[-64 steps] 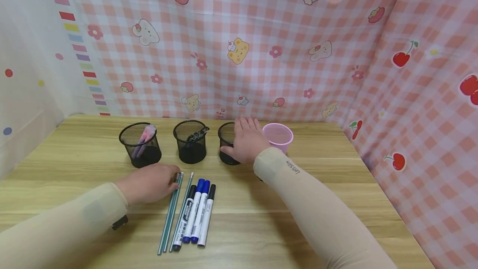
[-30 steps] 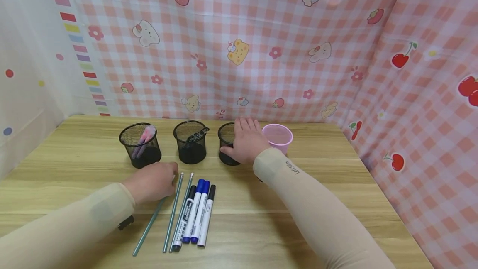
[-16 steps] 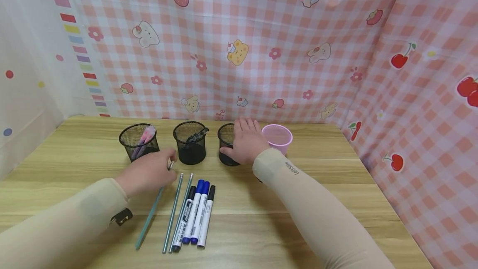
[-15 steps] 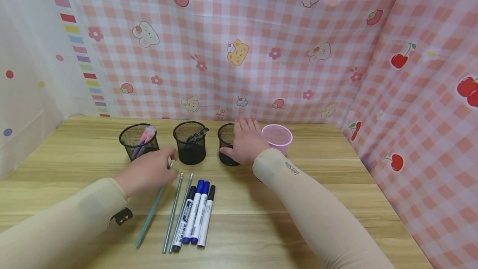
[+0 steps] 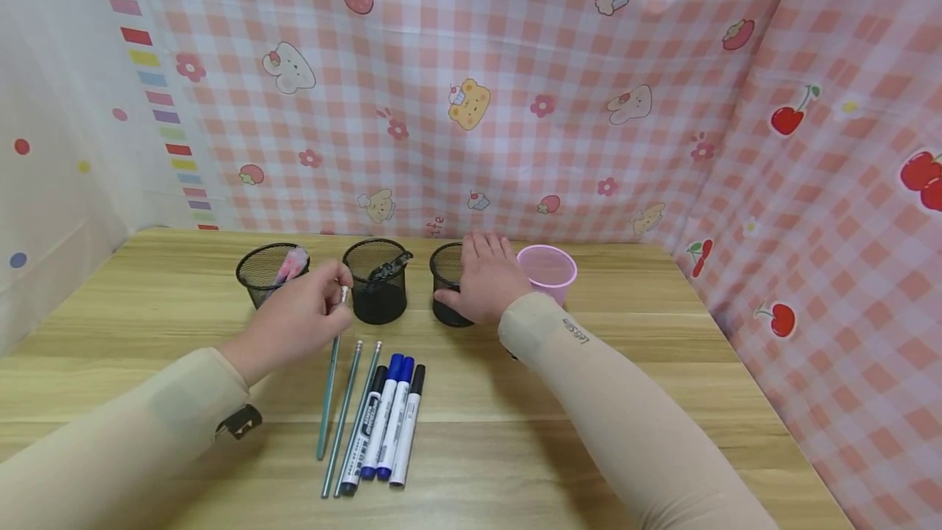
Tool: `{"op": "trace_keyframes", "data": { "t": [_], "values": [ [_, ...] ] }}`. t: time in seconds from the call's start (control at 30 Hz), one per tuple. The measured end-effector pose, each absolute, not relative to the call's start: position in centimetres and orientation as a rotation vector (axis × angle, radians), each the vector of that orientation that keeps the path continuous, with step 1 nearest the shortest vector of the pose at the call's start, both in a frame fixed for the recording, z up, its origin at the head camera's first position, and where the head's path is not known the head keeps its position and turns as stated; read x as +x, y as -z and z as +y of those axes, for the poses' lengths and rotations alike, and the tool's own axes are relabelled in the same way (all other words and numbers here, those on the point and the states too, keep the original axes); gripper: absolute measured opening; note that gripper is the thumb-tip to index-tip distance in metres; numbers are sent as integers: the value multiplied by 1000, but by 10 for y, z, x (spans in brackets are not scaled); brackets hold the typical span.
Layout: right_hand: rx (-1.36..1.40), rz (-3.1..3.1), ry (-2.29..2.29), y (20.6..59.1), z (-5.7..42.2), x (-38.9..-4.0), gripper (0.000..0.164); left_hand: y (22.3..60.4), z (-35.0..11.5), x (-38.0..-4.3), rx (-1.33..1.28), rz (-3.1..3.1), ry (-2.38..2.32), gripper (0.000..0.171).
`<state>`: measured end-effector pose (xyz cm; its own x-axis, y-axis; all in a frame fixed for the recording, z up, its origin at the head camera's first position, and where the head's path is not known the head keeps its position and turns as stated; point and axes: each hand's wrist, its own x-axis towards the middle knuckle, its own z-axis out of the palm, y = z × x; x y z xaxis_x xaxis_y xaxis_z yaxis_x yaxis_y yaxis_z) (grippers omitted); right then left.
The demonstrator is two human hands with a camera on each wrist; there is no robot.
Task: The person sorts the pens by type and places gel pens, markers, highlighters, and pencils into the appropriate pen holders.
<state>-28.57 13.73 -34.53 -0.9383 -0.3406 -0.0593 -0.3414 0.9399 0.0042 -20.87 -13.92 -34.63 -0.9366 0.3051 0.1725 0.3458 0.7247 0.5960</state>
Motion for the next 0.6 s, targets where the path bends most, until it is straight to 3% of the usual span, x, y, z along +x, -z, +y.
{"op": "trace_keyframes", "data": {
  "t": [0.6],
  "values": [
    [-550,3045,-7,347,138,-286,105,327,-137,-213,-348,-2483,1512,31]
  ]
}}
